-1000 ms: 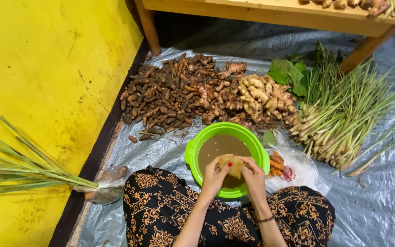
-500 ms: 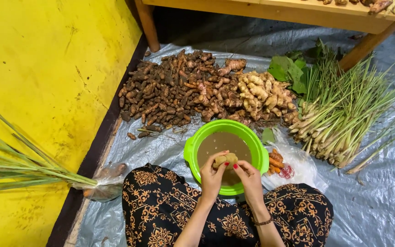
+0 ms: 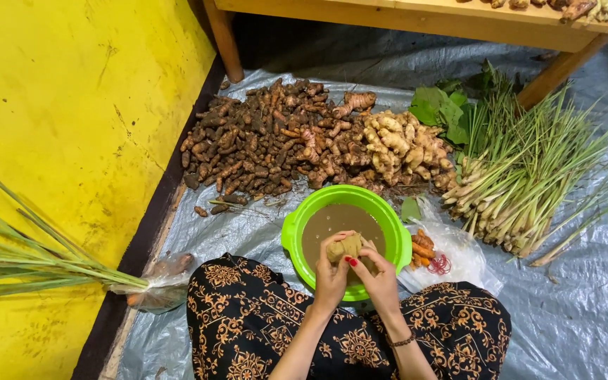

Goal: Washing and scrubbing ginger or turmeric roots in a bowl of water to remove soil and debris.

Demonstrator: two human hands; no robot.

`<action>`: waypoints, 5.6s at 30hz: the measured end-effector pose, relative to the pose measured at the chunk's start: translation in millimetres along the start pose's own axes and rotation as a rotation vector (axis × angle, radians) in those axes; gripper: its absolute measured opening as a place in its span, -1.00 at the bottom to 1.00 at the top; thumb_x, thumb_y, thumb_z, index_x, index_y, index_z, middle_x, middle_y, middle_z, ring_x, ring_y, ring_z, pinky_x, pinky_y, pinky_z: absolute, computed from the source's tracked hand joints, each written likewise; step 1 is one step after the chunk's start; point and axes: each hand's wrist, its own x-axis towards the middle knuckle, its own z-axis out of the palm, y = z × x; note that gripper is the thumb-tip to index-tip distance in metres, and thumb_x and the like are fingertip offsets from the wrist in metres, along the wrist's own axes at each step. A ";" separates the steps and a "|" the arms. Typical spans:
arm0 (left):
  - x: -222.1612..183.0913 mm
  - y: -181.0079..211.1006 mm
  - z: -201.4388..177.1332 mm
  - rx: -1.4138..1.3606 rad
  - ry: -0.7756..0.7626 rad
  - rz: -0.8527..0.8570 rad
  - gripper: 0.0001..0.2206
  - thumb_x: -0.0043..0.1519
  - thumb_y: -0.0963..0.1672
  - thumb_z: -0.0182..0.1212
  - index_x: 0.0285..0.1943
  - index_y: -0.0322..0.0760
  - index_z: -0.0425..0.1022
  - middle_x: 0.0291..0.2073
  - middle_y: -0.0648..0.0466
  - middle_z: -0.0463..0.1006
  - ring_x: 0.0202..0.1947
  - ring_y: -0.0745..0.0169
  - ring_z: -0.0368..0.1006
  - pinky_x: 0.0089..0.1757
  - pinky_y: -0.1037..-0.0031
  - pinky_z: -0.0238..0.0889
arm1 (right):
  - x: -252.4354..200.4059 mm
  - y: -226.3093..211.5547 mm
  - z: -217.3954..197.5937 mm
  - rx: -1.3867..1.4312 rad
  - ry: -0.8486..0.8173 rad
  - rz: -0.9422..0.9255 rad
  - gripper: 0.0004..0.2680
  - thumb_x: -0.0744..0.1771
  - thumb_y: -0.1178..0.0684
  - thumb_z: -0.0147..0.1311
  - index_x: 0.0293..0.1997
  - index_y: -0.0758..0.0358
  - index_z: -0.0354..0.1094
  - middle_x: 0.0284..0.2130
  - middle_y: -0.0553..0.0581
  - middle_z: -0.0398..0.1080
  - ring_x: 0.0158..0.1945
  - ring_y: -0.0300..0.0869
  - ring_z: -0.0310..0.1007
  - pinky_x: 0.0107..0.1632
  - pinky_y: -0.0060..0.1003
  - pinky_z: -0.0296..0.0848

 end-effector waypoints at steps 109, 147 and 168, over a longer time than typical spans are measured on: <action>369.4 -275.7 -64.0 2.086 -0.590 -0.104 -0.70 0.37 -0.12 -0.12 0.15 -0.13 0.54 0.19 -0.04 0.41 0.22 -0.08 0.20 0.31 -0.36 -0.52 | 104.2 91.7 -36.9 0.677 0.114 0.542 -0.71 0.35 0.22 -0.11 0.19 0.50 0.32 -0.01 0.45 0.48 -0.19 0.14 0.48 -0.21 -0.12 0.40; 337.4 -162.1 -99.1 0.724 0.252 -0.146 -0.78 0.23 -0.31 0.10 -0.03 -0.38 0.62 -0.28 -0.02 0.67 -0.69 0.38 0.25 -0.58 0.55 0.15 | 100.8 82.6 -31.6 0.591 0.066 0.532 -0.71 0.35 0.23 -0.09 0.21 0.48 0.29 -0.03 0.40 0.49 -0.17 0.05 0.50 -0.17 -0.21 0.43; 51.9 -141.9 -80.9 0.523 -0.106 -0.558 -0.65 0.39 -0.27 -0.19 0.12 -0.15 0.55 -0.13 -0.04 0.58 -0.12 0.06 0.61 -0.19 0.42 0.60 | 95.0 87.1 -33.7 0.614 0.058 0.329 -0.72 0.38 0.11 0.00 0.22 0.31 0.26 -0.03 0.38 0.49 -0.12 0.05 0.60 -0.20 -0.28 0.58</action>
